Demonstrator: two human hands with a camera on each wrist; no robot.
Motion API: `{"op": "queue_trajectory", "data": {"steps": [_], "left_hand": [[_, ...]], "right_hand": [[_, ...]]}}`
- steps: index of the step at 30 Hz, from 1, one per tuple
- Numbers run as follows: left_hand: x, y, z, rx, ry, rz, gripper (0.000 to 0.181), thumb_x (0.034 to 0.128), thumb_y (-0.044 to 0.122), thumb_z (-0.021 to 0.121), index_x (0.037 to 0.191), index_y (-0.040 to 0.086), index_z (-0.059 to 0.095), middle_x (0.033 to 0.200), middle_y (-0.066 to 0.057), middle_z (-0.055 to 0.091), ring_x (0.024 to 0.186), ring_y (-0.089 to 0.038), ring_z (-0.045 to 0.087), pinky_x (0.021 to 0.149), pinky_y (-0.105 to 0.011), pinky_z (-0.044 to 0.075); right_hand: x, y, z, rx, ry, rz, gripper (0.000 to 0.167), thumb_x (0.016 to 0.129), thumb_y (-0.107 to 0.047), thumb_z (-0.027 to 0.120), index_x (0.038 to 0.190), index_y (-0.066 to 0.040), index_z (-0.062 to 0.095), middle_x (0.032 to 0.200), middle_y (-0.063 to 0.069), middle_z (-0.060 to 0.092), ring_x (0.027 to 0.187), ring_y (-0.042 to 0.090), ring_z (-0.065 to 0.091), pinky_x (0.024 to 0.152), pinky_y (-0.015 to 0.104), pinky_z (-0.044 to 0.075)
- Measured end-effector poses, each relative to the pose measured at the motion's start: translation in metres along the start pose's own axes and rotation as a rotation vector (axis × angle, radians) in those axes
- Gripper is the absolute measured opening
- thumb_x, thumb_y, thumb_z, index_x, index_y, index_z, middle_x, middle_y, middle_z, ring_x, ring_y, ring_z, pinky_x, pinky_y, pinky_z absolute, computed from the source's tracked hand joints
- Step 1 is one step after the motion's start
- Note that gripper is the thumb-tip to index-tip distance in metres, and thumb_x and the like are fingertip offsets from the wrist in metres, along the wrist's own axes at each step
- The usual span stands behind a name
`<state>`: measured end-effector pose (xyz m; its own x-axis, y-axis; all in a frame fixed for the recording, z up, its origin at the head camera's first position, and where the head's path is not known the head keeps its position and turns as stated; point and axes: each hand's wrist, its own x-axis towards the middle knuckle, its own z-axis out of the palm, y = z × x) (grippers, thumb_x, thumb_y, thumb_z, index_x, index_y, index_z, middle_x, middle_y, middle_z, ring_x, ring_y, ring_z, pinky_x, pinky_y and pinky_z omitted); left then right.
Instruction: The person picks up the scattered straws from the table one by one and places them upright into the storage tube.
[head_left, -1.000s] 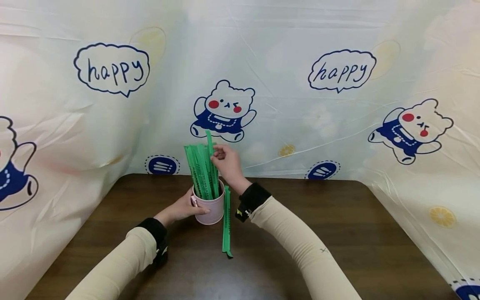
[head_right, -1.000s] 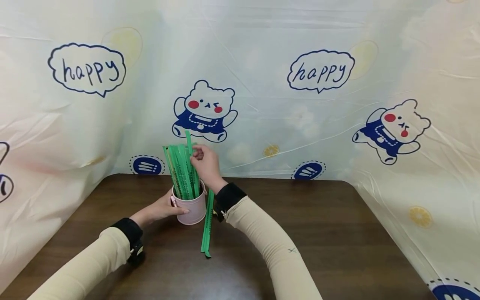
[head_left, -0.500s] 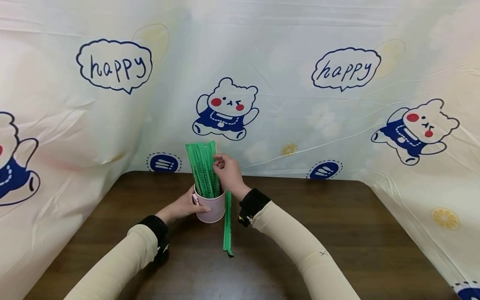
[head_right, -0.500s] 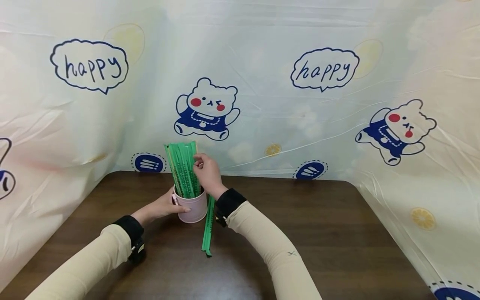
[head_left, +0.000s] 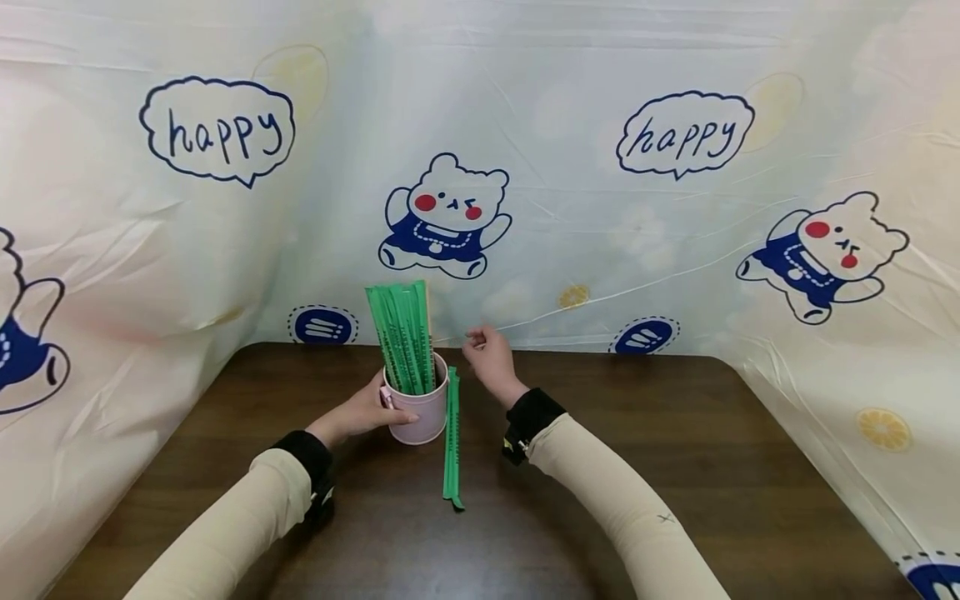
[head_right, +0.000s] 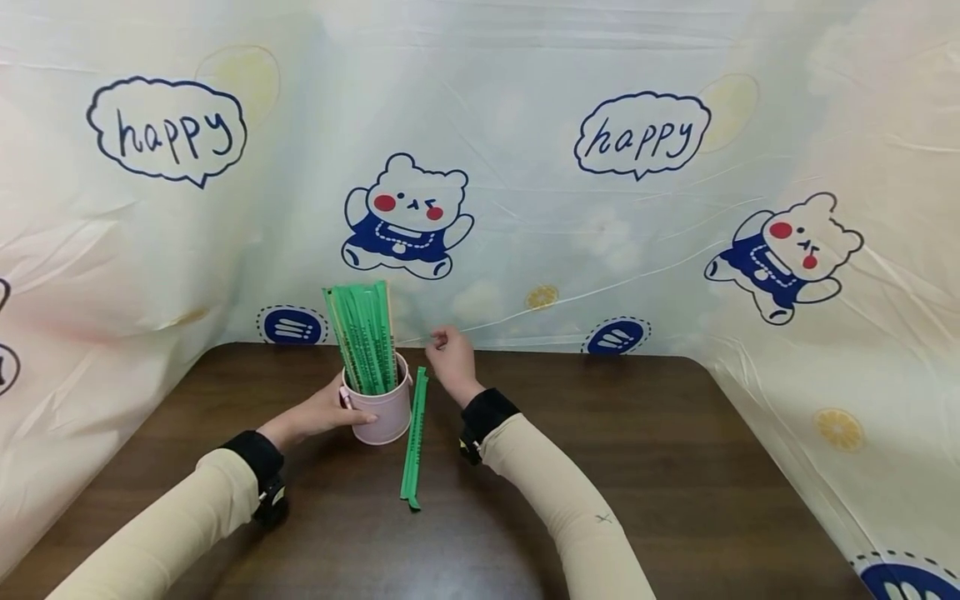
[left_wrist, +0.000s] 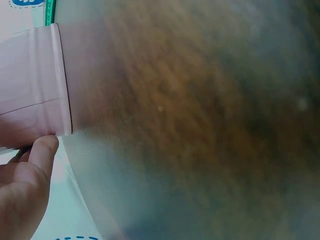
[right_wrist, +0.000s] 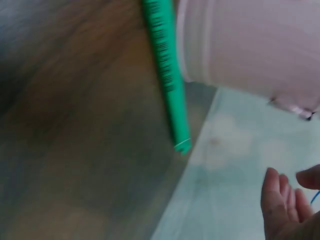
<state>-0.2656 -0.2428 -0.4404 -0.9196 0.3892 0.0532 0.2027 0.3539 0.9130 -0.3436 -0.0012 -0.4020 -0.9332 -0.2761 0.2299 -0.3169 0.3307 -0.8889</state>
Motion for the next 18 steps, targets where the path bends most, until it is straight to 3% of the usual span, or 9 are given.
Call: {"op": "queue_trajectory", "data": {"steps": [1,4,7,8,13,18], "left_hand": [[0.0,0.0,0.0,0.004,0.0,-0.001,0.104,0.0882,0.024,0.08,0.159,0.008,0.006,0.154,-0.027,0.036,0.137,-0.041,0.043,0.119,-0.066,0.035],[-0.001,0.0,-0.001,0.007,0.002,-0.006,0.104,0.0884,0.024,0.08,0.16,0.009,0.005,0.155,-0.027,0.035,0.138,-0.043,0.042,0.119,-0.067,0.033],[-0.002,0.0,-0.002,0.013,0.004,-0.01,0.105,0.0887,0.025,0.08,0.16,0.009,0.004,0.155,-0.027,0.035,0.139,-0.043,0.041,0.119,-0.067,0.032],[-0.002,0.0,-0.002,0.011,0.004,-0.01,0.105,0.0888,0.024,0.08,0.16,0.009,0.004,0.155,-0.027,0.035,0.139,-0.043,0.041,0.119,-0.067,0.032],[-0.002,0.001,-0.002,0.006,-0.002,-0.002,0.105,0.0892,0.025,0.079,0.16,0.008,0.004,0.155,-0.027,0.034,0.139,-0.043,0.041,0.119,-0.067,0.032],[-0.001,0.001,-0.001,0.004,-0.003,0.003,0.103,0.0892,0.025,0.079,0.159,0.007,0.006,0.154,-0.028,0.036,0.139,-0.043,0.041,0.12,-0.066,0.032]], "right_hand": [[0.006,0.017,0.0,0.007,-0.029,-0.015,0.027,0.1,-0.012,0.06,0.123,0.001,0.064,0.106,0.017,0.067,0.083,0.029,0.067,0.07,0.035,0.055],[0.008,0.031,0.0,-0.045,-0.106,0.074,0.025,0.097,-0.012,0.066,0.12,-0.001,0.067,0.1,0.013,0.07,0.079,0.024,0.068,0.07,0.035,0.058],[0.002,0.031,0.004,-0.09,-0.189,0.185,0.027,0.096,-0.008,0.067,0.121,0.001,0.067,0.102,0.017,0.071,0.078,0.028,0.071,0.068,0.036,0.062],[-0.006,0.02,0.005,-0.121,-0.205,0.241,0.029,0.094,-0.003,0.066,0.122,0.005,0.066,0.105,0.022,0.071,0.08,0.032,0.072,0.07,0.038,0.063],[-0.021,0.015,0.018,-0.204,-0.248,0.272,0.031,0.093,0.0,0.065,0.123,0.01,0.064,0.105,0.025,0.071,0.081,0.03,0.072,0.066,0.034,0.063],[-0.025,0.016,0.026,-0.246,-0.26,0.268,0.021,0.091,0.001,0.067,0.111,0.009,0.067,0.082,0.014,0.067,0.067,0.021,0.066,0.059,0.032,0.061]]}}
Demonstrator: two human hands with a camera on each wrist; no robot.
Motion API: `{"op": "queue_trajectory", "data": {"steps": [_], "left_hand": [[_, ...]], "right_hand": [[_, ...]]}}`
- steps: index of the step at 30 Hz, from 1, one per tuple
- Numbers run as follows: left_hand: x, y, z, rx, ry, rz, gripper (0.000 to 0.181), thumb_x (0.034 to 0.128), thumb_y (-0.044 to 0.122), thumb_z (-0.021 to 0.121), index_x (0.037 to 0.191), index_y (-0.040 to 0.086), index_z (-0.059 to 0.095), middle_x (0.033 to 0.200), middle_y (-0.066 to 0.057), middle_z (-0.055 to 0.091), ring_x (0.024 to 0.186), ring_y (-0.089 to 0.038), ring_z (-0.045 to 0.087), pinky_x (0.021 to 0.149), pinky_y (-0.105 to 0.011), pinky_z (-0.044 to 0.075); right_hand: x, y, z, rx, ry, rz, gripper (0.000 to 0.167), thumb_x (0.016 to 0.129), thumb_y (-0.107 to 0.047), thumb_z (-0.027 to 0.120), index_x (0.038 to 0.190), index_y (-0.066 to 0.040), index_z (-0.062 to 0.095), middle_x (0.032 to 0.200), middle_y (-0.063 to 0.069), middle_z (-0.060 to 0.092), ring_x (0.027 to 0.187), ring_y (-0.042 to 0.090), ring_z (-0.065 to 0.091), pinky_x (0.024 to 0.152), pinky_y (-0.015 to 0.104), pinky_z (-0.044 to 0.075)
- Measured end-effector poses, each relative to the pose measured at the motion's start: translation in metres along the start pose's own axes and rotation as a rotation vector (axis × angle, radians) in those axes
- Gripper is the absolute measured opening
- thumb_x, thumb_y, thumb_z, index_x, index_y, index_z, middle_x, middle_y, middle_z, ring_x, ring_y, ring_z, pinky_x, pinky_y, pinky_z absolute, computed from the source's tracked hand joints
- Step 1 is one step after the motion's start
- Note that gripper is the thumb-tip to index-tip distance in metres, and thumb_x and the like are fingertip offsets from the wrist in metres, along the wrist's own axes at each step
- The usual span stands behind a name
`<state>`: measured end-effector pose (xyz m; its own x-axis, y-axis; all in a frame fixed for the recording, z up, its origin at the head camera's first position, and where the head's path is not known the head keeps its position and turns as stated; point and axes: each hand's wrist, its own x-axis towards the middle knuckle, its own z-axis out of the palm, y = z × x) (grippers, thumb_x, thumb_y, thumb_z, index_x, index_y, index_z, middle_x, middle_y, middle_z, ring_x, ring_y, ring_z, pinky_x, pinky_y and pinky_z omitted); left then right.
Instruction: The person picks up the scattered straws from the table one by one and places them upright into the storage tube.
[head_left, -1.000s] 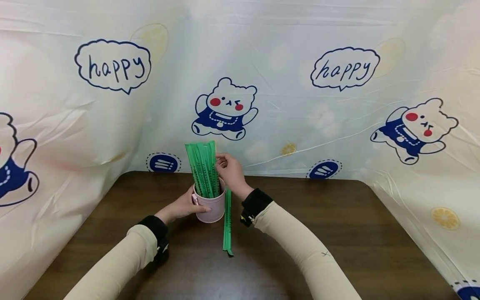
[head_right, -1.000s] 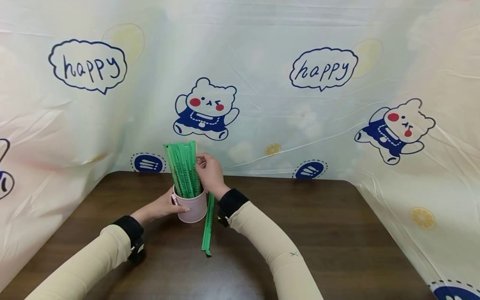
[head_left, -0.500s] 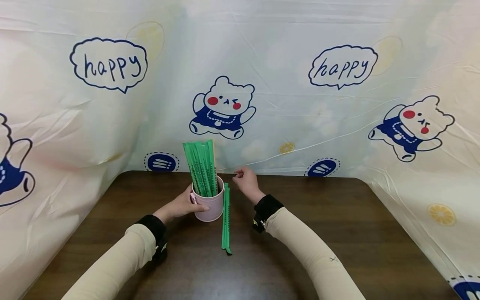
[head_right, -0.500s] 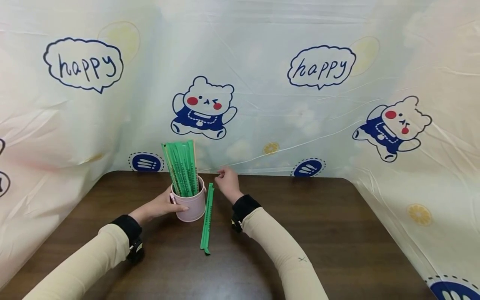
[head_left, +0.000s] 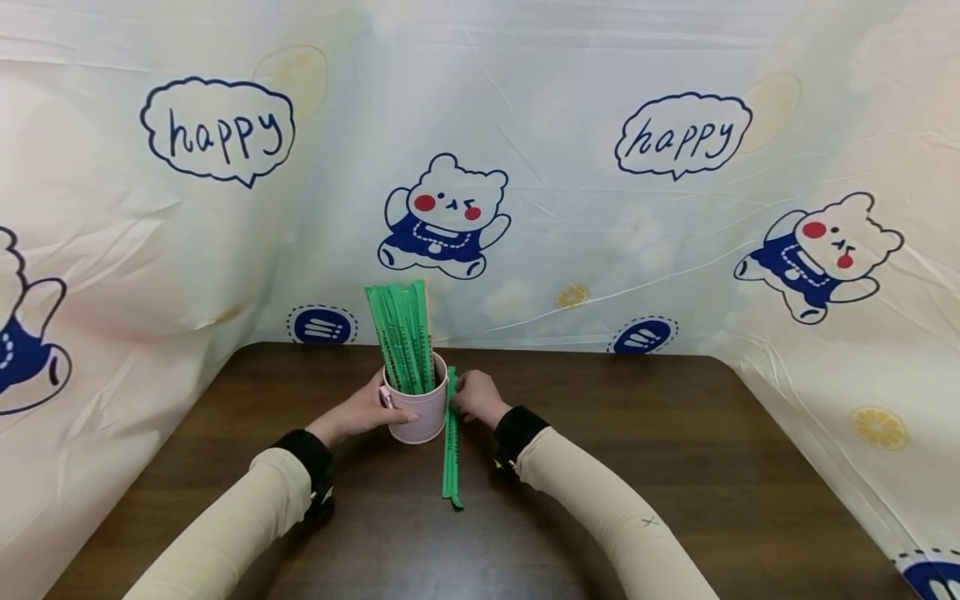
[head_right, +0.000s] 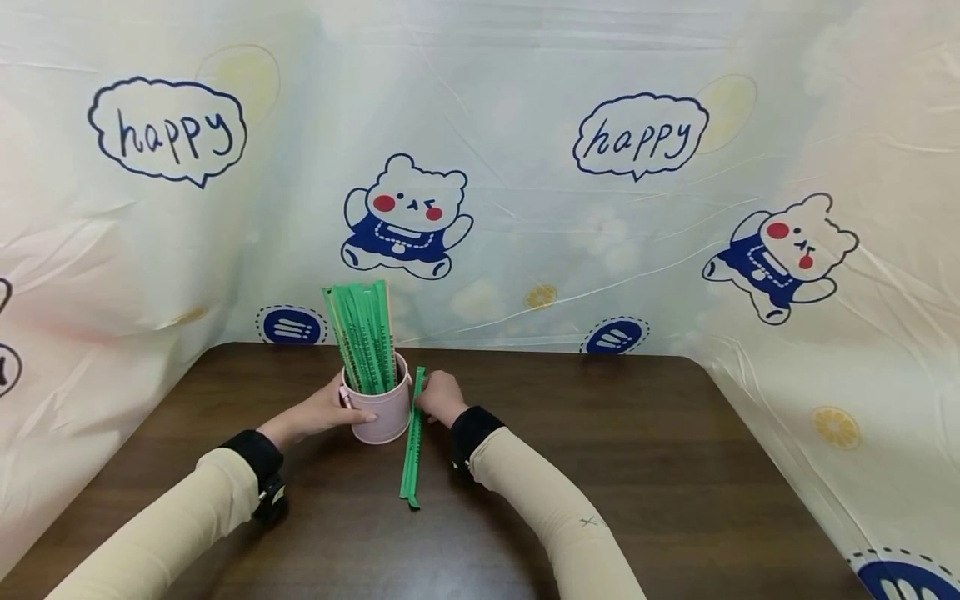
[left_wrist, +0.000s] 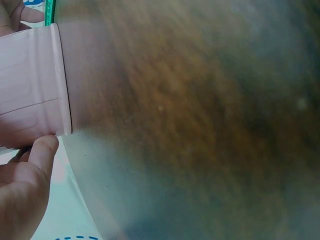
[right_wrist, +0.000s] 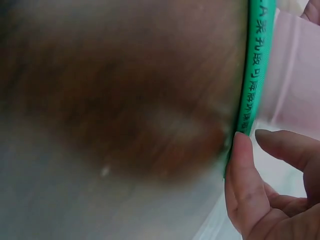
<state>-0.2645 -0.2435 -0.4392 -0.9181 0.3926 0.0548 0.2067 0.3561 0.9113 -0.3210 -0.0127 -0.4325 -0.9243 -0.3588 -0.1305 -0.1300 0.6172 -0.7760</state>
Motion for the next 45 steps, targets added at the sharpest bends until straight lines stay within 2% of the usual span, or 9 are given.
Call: {"op": "queue_trajectory", "data": {"steps": [6,8,12,16,21,30,33,36,45], "left_hand": [[0.0,-0.001,0.001,0.003,0.001,0.0,0.103,0.0887,0.025,0.08,0.159,0.007,0.007,0.154,-0.027,0.037,0.138,-0.042,0.042,0.119,-0.066,0.032],[-0.001,0.0,0.001,0.002,0.003,-0.002,0.103,0.0887,0.025,0.079,0.159,0.007,0.007,0.154,-0.027,0.037,0.138,-0.042,0.042,0.12,-0.066,0.032],[-0.002,0.001,0.002,0.007,0.009,-0.017,0.102,0.0887,0.024,0.079,0.159,0.007,0.008,0.153,-0.027,0.038,0.138,-0.042,0.043,0.119,-0.065,0.033],[-0.001,0.001,0.003,0.025,0.016,-0.034,0.102,0.0888,0.024,0.079,0.158,0.004,0.008,0.151,-0.028,0.039,0.138,-0.042,0.044,0.116,-0.06,0.038],[-0.001,0.001,0.003,0.026,0.018,-0.029,0.101,0.0886,0.024,0.079,0.158,0.004,0.008,0.15,-0.028,0.04,0.138,-0.042,0.045,0.116,-0.058,0.039],[0.0,-0.001,0.002,0.017,0.007,-0.006,0.102,0.0883,0.022,0.079,0.159,0.005,0.008,0.152,-0.028,0.039,0.139,-0.042,0.044,0.117,-0.06,0.037],[0.001,-0.001,0.001,0.021,0.008,-0.014,0.102,0.0885,0.023,0.079,0.16,0.005,0.008,0.152,-0.027,0.04,0.139,-0.041,0.044,0.117,-0.06,0.037],[0.001,-0.001,0.0,0.018,0.008,-0.024,0.101,0.0887,0.023,0.079,0.159,0.005,0.008,0.153,-0.027,0.039,0.139,-0.042,0.044,0.118,-0.061,0.036],[0.003,-0.003,0.001,-0.003,0.005,-0.019,0.105,0.0881,0.023,0.08,0.16,0.008,0.005,0.155,-0.027,0.036,0.139,-0.042,0.041,0.119,-0.064,0.033]], "right_hand": [[0.003,0.003,0.003,-0.015,-0.006,-0.003,0.016,0.09,0.004,0.065,0.106,0.007,0.067,0.068,0.005,0.057,0.059,0.014,0.057,0.055,0.03,0.058],[0.003,0.003,0.004,-0.033,-0.007,-0.016,0.005,0.09,0.006,0.063,0.085,0.003,0.062,0.063,0.003,0.052,0.055,0.013,0.054,0.053,0.028,0.056],[0.0,0.002,0.006,-0.059,-0.006,-0.029,0.042,0.089,0.007,0.062,0.063,-0.014,0.036,0.054,-0.003,0.036,0.048,0.011,0.048,0.049,0.024,0.052],[-0.001,0.001,0.008,-0.07,-0.011,-0.015,0.05,0.089,0.009,0.061,0.063,-0.017,0.027,0.054,-0.006,0.023,0.045,0.012,0.046,0.049,0.024,0.048],[-0.002,-0.002,0.01,-0.114,-0.021,-0.012,0.036,0.09,0.009,0.061,0.067,-0.012,0.042,0.054,-0.004,0.031,0.047,0.013,0.047,0.048,0.024,0.043],[-0.002,-0.001,-0.005,-0.137,0.001,-0.007,0.047,0.087,0.005,0.068,0.057,-0.013,0.035,0.055,-0.004,0.029,0.042,0.012,0.045,0.046,0.025,0.048],[-0.002,-0.006,-0.023,-0.139,0.053,-0.017,0.008,0.088,0.002,0.068,0.082,0.004,0.062,0.073,0.008,0.058,0.047,0.012,0.052,0.051,0.027,0.054],[0.001,-0.02,-0.048,-0.101,0.122,-0.02,0.034,0.092,-0.001,0.065,0.126,0.006,0.063,0.105,0.02,0.07,0.056,0.014,0.057,0.057,0.028,0.055],[-0.01,-0.11,-0.124,0.304,0.479,-0.277,0.041,0.093,0.001,0.059,0.134,0.004,0.056,0.1,0.012,0.062,0.079,0.012,0.057,0.083,0.047,0.063]]}}
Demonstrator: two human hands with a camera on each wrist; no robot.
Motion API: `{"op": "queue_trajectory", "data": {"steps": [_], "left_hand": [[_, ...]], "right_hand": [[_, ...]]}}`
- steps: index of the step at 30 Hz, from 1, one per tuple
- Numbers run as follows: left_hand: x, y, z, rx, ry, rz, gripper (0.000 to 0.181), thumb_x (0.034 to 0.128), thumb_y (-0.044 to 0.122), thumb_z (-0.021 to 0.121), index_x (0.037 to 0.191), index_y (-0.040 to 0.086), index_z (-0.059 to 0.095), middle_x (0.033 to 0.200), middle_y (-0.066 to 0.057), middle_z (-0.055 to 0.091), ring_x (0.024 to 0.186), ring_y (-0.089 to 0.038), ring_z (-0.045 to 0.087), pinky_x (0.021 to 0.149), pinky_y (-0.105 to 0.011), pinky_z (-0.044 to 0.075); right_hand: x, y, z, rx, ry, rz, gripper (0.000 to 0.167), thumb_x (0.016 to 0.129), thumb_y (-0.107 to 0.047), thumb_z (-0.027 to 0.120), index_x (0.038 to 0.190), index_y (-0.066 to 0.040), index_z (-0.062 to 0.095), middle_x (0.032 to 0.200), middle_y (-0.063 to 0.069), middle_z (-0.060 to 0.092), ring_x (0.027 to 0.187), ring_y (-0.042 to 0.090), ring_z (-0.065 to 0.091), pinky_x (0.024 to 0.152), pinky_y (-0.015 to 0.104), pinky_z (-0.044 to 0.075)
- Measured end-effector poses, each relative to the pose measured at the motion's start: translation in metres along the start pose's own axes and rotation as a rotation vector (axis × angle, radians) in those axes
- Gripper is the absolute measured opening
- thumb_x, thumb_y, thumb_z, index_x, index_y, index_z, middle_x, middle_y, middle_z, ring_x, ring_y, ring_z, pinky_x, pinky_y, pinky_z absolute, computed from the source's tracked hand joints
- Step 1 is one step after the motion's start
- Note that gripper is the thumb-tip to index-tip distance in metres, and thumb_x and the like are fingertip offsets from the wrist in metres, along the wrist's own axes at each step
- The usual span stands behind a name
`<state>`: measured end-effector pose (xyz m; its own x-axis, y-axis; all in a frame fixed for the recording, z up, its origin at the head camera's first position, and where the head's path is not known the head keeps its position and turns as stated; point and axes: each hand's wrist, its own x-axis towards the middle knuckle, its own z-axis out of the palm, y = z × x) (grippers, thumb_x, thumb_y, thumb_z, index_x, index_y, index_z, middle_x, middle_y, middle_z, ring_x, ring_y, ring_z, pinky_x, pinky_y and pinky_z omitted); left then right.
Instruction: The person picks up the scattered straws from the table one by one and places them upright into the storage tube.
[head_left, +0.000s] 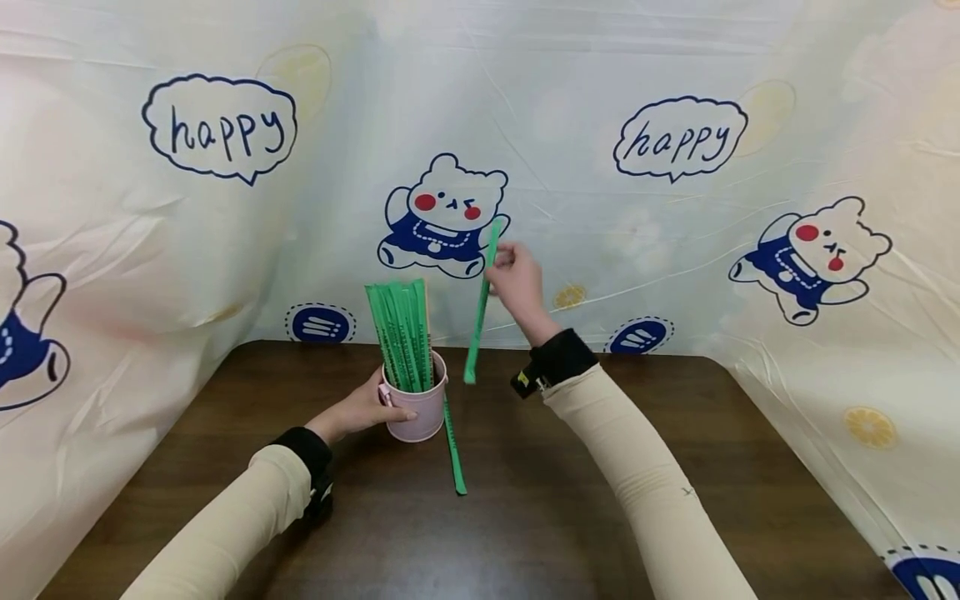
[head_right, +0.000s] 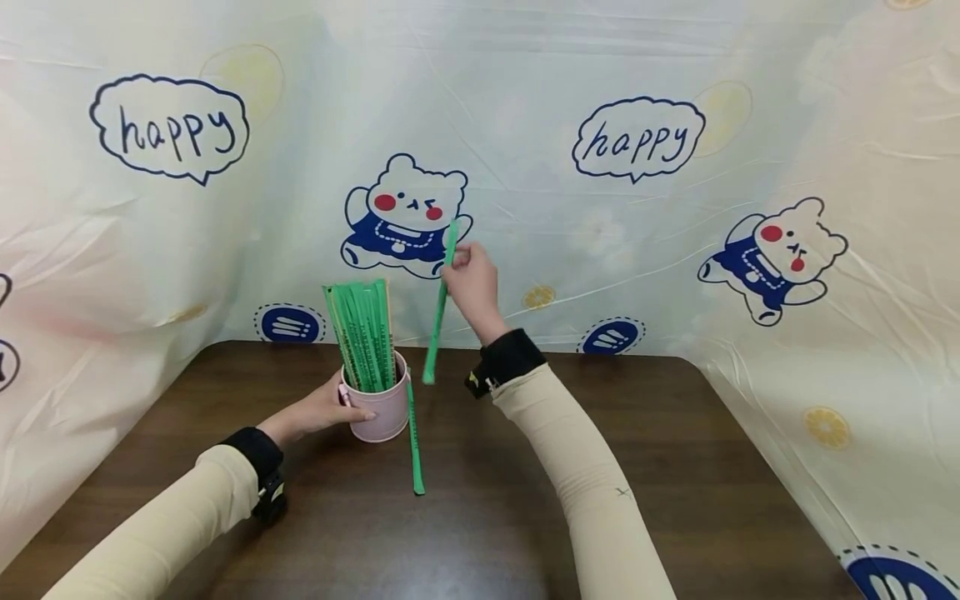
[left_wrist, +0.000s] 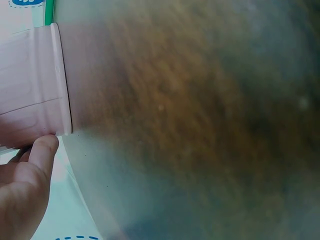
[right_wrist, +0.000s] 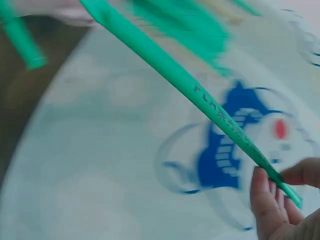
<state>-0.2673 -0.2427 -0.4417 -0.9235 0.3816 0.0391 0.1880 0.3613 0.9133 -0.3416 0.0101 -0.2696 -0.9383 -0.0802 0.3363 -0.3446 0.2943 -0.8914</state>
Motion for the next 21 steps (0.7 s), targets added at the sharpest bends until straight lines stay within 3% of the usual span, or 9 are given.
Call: {"op": "queue_trajectory", "data": {"steps": [3,6,12,16,21], "left_hand": [[0.0,0.0,-0.001,0.001,-0.003,0.003,0.104,0.0886,0.023,0.079,0.16,0.007,0.005,0.155,-0.027,0.036,0.139,-0.042,0.042,0.119,-0.063,0.034],[0.0,-0.001,-0.001,-0.011,-0.006,0.013,0.103,0.0887,0.021,0.079,0.16,0.007,0.006,0.155,-0.027,0.035,0.14,-0.042,0.041,0.119,-0.063,0.033],[0.0,-0.002,0.0,-0.006,-0.012,0.026,0.101,0.0891,0.021,0.079,0.159,0.007,0.008,0.156,-0.027,0.038,0.139,-0.041,0.044,0.119,-0.062,0.035],[0.0,-0.003,0.0,-0.009,-0.01,0.025,0.101,0.0883,0.021,0.079,0.159,0.006,0.009,0.154,-0.028,0.039,0.138,-0.041,0.045,0.118,-0.06,0.036],[0.001,-0.005,-0.002,-0.011,0.0,0.029,0.101,0.0878,0.021,0.08,0.159,0.006,0.01,0.154,-0.028,0.039,0.138,-0.041,0.045,0.118,-0.06,0.036]], "right_hand": [[0.003,-0.025,0.002,0.115,0.038,-0.057,0.04,0.095,0.0,0.059,0.134,0.002,0.053,0.1,0.008,0.058,0.084,0.011,0.056,0.081,0.042,0.064],[-0.002,-0.032,0.013,0.112,-0.008,-0.11,0.04,0.096,0.001,0.059,0.135,0.002,0.051,0.103,0.01,0.059,0.087,0.012,0.057,0.075,0.031,0.062],[-0.024,-0.001,0.047,-0.036,-0.133,-0.17,0.038,0.099,0.001,0.058,0.136,0.003,0.051,0.111,0.02,0.061,0.098,0.027,0.063,0.08,0.03,0.056],[-0.036,0.02,0.064,-0.111,-0.177,-0.172,0.037,0.101,-0.002,0.057,0.137,0.003,0.05,0.112,0.022,0.062,0.104,0.033,0.064,0.09,0.035,0.053],[-0.042,0.033,0.075,-0.153,-0.189,-0.148,0.035,0.101,-0.003,0.059,0.134,0.002,0.051,0.107,0.02,0.062,0.1,0.033,0.064,0.088,0.037,0.053]]}}
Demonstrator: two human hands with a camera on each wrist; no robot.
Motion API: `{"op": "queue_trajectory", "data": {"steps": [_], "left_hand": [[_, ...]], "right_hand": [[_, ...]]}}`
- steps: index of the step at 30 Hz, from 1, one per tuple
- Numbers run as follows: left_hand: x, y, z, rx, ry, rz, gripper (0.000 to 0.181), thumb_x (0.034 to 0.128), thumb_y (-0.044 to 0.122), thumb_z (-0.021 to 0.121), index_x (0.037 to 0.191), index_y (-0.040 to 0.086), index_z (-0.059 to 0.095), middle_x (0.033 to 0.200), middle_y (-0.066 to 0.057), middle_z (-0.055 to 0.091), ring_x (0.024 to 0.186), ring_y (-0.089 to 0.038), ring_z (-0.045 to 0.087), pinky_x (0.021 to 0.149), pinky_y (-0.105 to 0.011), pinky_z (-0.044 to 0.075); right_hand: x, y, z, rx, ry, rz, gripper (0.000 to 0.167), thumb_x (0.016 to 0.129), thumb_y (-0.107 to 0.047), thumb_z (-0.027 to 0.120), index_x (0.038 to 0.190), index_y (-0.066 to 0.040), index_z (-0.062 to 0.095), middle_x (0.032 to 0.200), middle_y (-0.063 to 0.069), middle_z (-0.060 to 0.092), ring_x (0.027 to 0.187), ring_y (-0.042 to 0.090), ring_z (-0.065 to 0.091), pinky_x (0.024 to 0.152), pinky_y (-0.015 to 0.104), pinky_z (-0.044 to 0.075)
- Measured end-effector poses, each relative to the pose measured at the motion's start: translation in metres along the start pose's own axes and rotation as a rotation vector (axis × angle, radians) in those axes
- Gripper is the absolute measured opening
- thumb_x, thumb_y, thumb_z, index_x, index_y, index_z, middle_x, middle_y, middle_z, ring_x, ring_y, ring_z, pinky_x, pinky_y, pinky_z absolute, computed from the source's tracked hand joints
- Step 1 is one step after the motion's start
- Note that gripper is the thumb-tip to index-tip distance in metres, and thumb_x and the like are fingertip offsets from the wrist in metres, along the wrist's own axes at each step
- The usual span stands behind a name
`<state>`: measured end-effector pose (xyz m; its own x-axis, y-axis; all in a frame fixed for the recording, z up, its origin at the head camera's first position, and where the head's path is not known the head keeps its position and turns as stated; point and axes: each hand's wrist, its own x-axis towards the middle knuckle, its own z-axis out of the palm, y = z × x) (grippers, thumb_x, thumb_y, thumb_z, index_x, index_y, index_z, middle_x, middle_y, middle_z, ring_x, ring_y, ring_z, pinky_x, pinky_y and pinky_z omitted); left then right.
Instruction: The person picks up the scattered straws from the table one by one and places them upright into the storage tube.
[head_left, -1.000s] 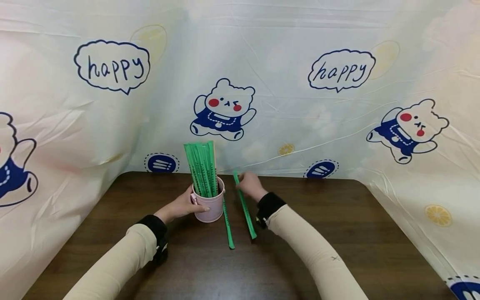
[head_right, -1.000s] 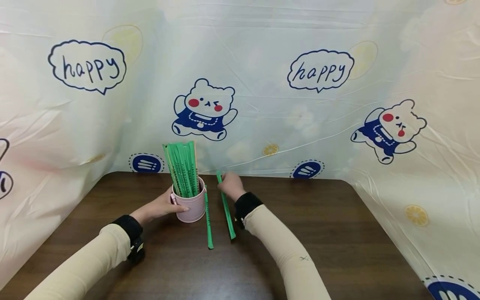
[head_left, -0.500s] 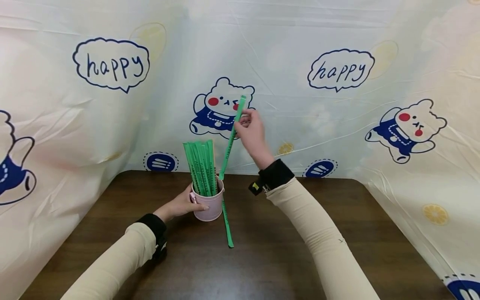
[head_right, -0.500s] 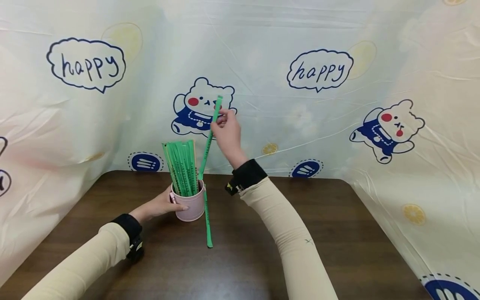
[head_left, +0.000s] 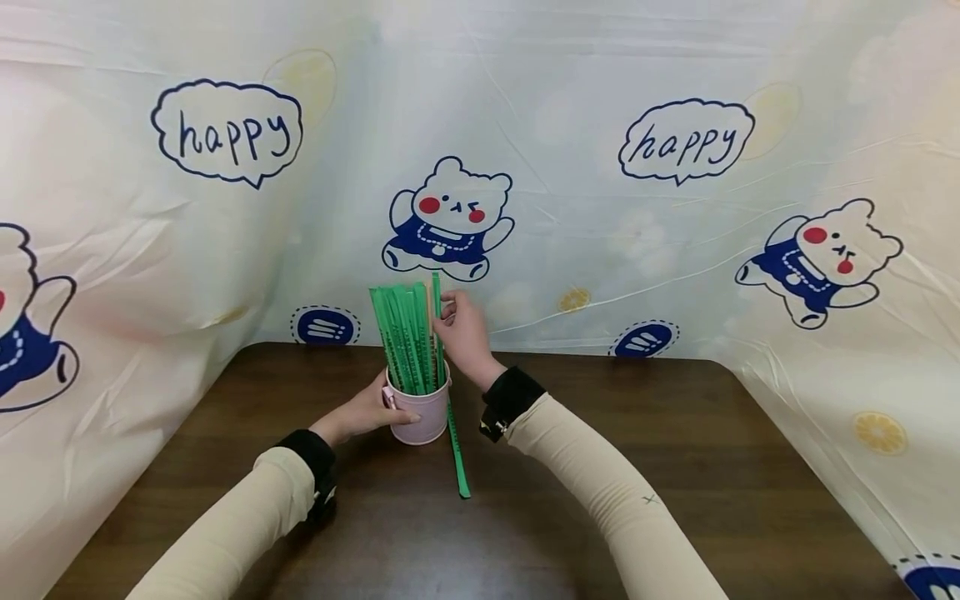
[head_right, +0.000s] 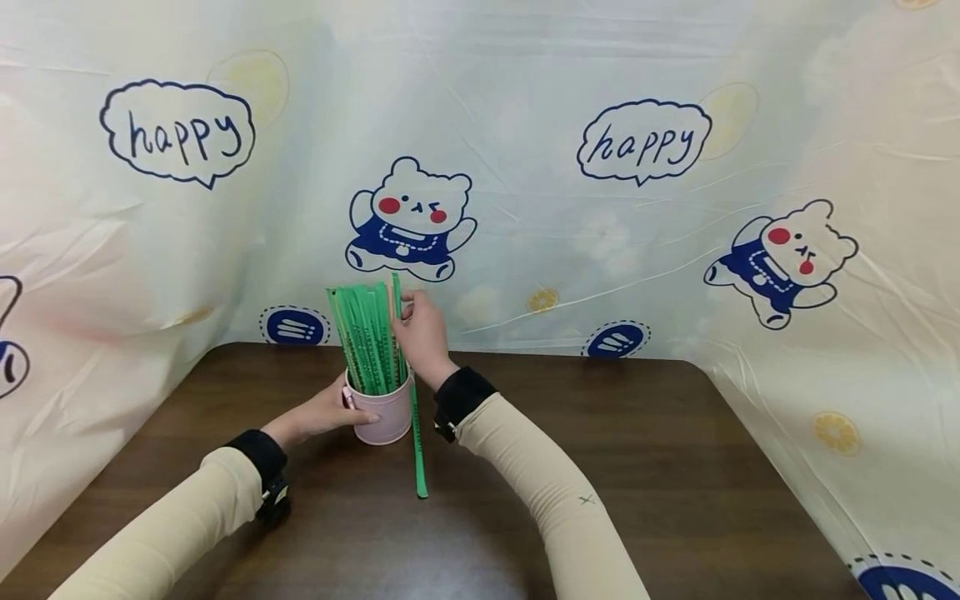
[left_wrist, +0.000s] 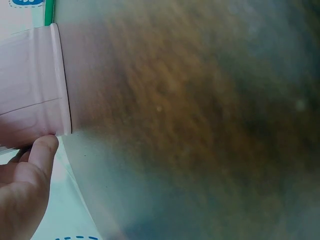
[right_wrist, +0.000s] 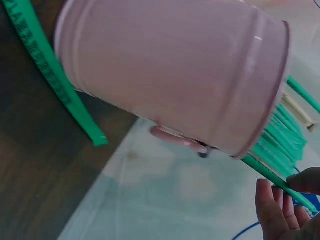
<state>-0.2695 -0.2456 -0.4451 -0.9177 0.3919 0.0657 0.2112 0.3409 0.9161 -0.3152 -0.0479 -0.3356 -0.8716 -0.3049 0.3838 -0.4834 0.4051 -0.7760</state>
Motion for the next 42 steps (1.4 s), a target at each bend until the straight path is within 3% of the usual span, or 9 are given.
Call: {"op": "queue_trajectory", "data": {"steps": [8,12,15,18,26,32,36,40,42], "left_hand": [[-0.001,0.0,0.002,-0.014,0.0,-0.003,0.101,0.0881,0.022,0.08,0.159,0.006,0.01,0.153,-0.028,0.039,0.137,-0.041,0.045,0.119,-0.06,0.036],[-0.002,0.002,0.001,-0.011,0.004,-0.005,0.099,0.0881,0.022,0.08,0.158,0.005,0.012,0.152,-0.028,0.041,0.136,-0.04,0.046,0.118,-0.06,0.036],[-0.003,0.003,-0.001,0.003,0.008,-0.007,0.1,0.088,0.023,0.08,0.158,0.006,0.01,0.152,-0.028,0.04,0.136,-0.04,0.046,0.119,-0.062,0.036],[-0.003,0.003,-0.003,0.015,0.007,-0.002,0.102,0.0879,0.023,0.08,0.159,0.006,0.008,0.153,-0.028,0.039,0.137,-0.041,0.045,0.119,-0.063,0.035],[-0.002,0.003,-0.003,0.017,0.005,0.0,0.099,0.0879,0.021,0.08,0.158,0.004,0.011,0.152,-0.028,0.041,0.137,-0.041,0.045,0.119,-0.061,0.035],[-0.001,0.002,-0.002,0.016,0.007,0.0,0.1,0.0881,0.021,0.08,0.159,0.005,0.01,0.152,-0.028,0.04,0.137,-0.041,0.045,0.119,-0.064,0.033],[-0.001,0.003,-0.001,0.018,0.012,-0.007,0.1,0.0881,0.02,0.079,0.159,0.005,0.01,0.153,-0.028,0.039,0.138,-0.042,0.044,0.119,-0.063,0.033],[-0.001,0.004,0.0,0.013,0.013,-0.019,0.101,0.0882,0.019,0.079,0.16,0.006,0.008,0.155,-0.029,0.037,0.139,-0.043,0.043,0.12,-0.065,0.031],[-0.002,0.004,0.0,0.013,0.012,-0.028,0.102,0.0884,0.02,0.079,0.16,0.007,0.007,0.156,-0.028,0.036,0.139,-0.044,0.042,0.121,-0.066,0.03]], "right_hand": [[-0.006,0.016,0.003,-0.008,-0.061,0.051,0.042,0.1,-0.008,0.06,0.139,0.002,0.05,0.106,0.016,0.064,0.093,0.024,0.067,0.08,0.03,0.055],[-0.007,0.024,-0.003,0.039,-0.077,0.09,0.044,0.104,-0.018,0.058,0.143,0.0,0.048,0.116,0.02,0.063,0.1,0.031,0.065,0.081,0.033,0.054],[-0.008,0.034,-0.011,0.057,-0.054,0.102,0.04,0.108,-0.023,0.052,0.14,0.0,0.051,0.118,0.021,0.063,0.096,0.032,0.064,0.078,0.033,0.052],[-0.012,0.049,-0.017,0.051,-0.055,0.14,0.034,0.107,-0.017,0.05,0.135,0.002,0.054,0.116,0.023,0.066,0.089,0.036,0.065,0.074,0.032,0.054],[-0.032,0.083,-0.005,-0.1,-0.357,0.369,0.035,0.094,-0.004,0.066,0.127,0.007,0.062,0.1,0.021,0.07,0.079,0.027,0.069,0.066,0.033,0.062],[-0.042,0.085,0.012,-0.116,-0.439,0.374,0.041,0.088,-0.003,0.072,0.125,0.01,0.06,0.096,0.022,0.069,0.071,0.022,0.065,0.06,0.034,0.062],[-0.044,0.087,0.022,-0.176,-0.432,0.331,0.03,0.086,0.0,0.072,0.113,0.01,0.065,0.082,0.011,0.061,0.057,0.015,0.057,0.05,0.029,0.056],[-0.044,0.087,0.026,-0.219,-0.413,0.306,0.008,0.084,0.004,0.071,0.087,0.002,0.064,0.069,0.003,0.052,0.048,0.013,0.052,0.044,0.024,0.049],[-0.044,0.087,0.026,-0.236,-0.406,0.309,0.017,0.083,0.003,0.071,0.076,-0.004,0.058,0.064,0.001,0.049,0.045,0.013,0.05,0.043,0.023,0.048]]}}
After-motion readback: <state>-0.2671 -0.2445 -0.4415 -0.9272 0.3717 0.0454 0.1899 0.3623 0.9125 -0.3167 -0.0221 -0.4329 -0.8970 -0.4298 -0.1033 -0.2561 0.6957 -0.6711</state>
